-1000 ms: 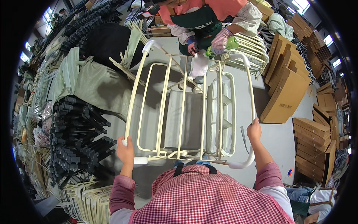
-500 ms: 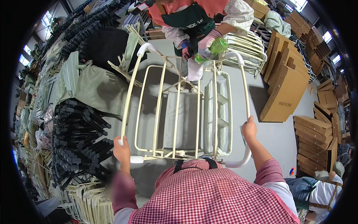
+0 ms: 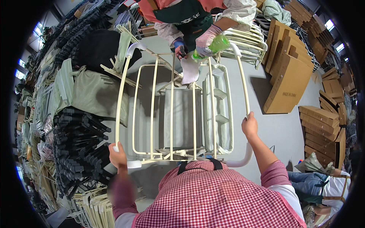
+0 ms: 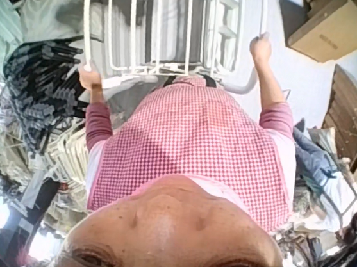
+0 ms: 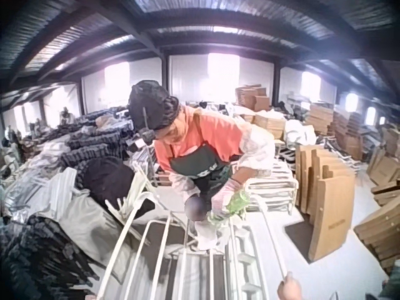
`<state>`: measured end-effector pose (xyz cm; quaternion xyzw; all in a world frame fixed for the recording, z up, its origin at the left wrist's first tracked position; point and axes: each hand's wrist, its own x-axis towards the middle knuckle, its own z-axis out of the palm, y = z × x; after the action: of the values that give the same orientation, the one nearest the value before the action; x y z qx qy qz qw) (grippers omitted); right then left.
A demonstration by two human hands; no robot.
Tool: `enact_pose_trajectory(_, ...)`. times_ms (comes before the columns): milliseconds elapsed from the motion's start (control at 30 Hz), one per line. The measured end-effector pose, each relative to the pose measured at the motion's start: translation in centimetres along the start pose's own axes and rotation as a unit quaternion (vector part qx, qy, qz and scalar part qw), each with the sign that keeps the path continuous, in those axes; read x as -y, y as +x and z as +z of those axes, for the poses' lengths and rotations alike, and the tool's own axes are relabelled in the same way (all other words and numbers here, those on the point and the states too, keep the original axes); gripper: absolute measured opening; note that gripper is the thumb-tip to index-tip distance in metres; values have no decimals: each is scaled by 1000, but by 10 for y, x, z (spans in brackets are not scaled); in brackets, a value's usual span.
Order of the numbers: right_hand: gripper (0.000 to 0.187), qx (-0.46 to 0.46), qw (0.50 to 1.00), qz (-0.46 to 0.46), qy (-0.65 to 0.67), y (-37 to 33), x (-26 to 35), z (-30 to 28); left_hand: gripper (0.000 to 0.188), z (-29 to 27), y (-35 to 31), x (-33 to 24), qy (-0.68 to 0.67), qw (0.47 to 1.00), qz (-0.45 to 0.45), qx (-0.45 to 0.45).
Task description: The person holds a white metal chair frame while a coworker wipes it with a cloth and spray. The person repeatedly lifts, turns, and repositions the frame to allow access to different sides, then places it back down.
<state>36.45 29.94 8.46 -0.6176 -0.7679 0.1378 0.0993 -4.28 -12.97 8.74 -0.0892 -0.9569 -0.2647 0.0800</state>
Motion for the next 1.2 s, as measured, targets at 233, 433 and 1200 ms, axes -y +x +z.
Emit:
enact_pose_trajectory(233, 60, -19, 999, -45, -18, -14, 34, -30, 29, 1, -1, 1, 31, 999, -8, -3)
enact_pose_trajectory(433, 82, -228, 882, -401, -98, 95, 153, -85, 26, 4, 3, 3, 36, 999, 1, -7)
enact_pose_trajectory(1200, 91, 369, 888, -268, -58, 83, 311, 149, 29, 7, 9, -5, 52, 998, -24, -9)
